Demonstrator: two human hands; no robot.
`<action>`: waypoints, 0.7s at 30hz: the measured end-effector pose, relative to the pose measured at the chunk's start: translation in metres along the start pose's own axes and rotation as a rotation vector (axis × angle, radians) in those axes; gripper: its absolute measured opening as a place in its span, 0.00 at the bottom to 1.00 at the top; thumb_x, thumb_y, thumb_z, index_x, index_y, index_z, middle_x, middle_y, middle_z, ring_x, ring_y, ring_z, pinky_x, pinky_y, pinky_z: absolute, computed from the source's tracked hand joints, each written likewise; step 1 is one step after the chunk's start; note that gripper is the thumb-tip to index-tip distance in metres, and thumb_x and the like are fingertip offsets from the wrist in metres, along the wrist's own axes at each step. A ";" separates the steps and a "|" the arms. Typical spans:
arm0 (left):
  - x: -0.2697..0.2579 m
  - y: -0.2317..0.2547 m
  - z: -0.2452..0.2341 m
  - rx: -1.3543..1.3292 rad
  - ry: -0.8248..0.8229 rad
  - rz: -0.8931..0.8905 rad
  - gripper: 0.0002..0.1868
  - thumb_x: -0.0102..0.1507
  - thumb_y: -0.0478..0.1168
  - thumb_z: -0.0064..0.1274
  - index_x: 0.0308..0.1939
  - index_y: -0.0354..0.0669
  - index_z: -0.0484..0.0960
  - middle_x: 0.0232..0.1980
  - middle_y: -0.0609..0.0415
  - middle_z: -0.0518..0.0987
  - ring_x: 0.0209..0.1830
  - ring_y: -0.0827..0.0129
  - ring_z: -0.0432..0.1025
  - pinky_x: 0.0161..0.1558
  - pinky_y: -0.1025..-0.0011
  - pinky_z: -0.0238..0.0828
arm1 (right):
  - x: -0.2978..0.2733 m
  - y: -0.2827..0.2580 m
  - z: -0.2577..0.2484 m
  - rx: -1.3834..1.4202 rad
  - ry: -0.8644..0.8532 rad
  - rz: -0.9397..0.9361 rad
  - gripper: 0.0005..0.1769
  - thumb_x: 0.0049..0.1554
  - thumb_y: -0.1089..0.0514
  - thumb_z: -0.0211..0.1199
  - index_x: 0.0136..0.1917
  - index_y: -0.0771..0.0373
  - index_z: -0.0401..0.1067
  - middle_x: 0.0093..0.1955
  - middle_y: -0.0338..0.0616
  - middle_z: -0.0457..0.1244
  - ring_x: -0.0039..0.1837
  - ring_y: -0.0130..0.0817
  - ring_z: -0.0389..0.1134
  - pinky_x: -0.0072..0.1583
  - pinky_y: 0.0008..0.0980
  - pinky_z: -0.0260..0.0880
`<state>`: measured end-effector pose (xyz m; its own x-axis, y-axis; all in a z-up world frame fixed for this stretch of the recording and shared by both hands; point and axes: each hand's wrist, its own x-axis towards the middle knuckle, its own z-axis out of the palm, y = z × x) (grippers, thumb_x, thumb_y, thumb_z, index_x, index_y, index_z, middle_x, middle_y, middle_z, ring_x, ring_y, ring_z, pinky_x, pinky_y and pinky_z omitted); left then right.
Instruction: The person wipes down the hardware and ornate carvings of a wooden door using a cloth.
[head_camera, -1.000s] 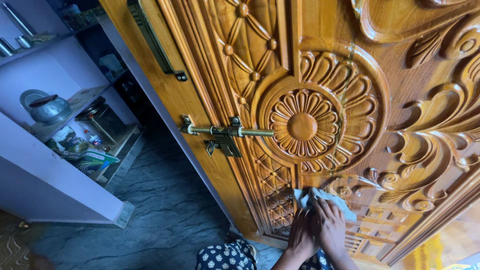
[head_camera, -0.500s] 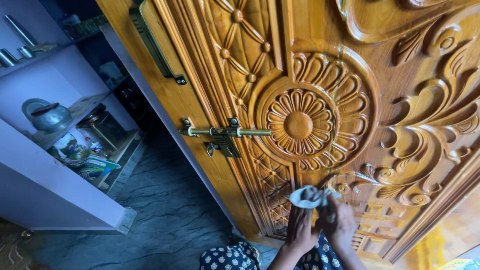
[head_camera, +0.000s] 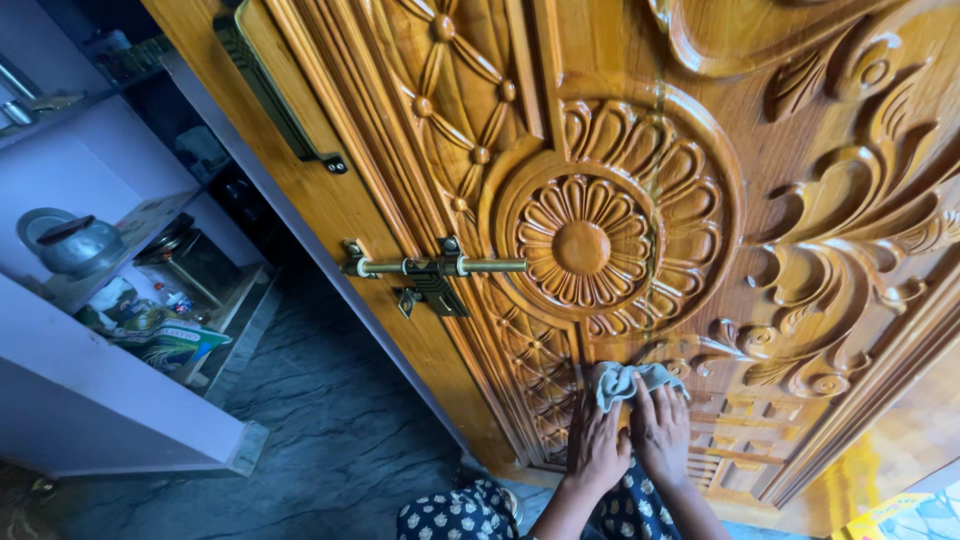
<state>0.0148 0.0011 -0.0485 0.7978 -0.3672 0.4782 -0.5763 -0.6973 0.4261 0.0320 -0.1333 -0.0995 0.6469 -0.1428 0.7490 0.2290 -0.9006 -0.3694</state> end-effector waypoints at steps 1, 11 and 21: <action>-0.001 -0.001 0.001 0.000 -0.015 -0.015 0.40 0.61 0.36 0.55 0.77 0.33 0.60 0.79 0.31 0.57 0.80 0.38 0.50 0.78 0.48 0.39 | -0.002 0.006 0.000 0.018 0.012 -0.019 0.40 0.51 0.62 0.62 0.77 0.52 0.60 0.66 0.57 0.61 0.70 0.57 0.60 0.73 0.54 0.58; -0.018 0.022 0.002 -0.026 -0.059 -0.009 0.48 0.62 0.39 0.57 0.80 0.27 0.49 0.79 0.24 0.52 0.82 0.37 0.47 0.79 0.46 0.36 | 0.010 -0.001 -0.062 0.125 0.215 0.086 0.26 0.51 0.70 0.66 0.62 0.54 0.77 0.59 0.49 0.67 0.60 0.47 0.69 0.62 0.39 0.71; 0.024 0.054 -0.025 -0.089 0.159 0.078 0.46 0.62 0.37 0.57 0.80 0.28 0.52 0.80 0.29 0.58 0.81 0.36 0.51 0.80 0.49 0.41 | 0.097 -0.022 -0.101 0.101 0.329 -0.157 0.28 0.49 0.75 0.63 0.61 0.58 0.78 0.55 0.50 0.66 0.60 0.49 0.69 0.63 0.42 0.71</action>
<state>-0.0017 -0.0297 0.0055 0.7160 -0.3118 0.6246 -0.6546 -0.6107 0.4455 0.0164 -0.1694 0.0372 0.3337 -0.1454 0.9314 0.3881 -0.8792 -0.2763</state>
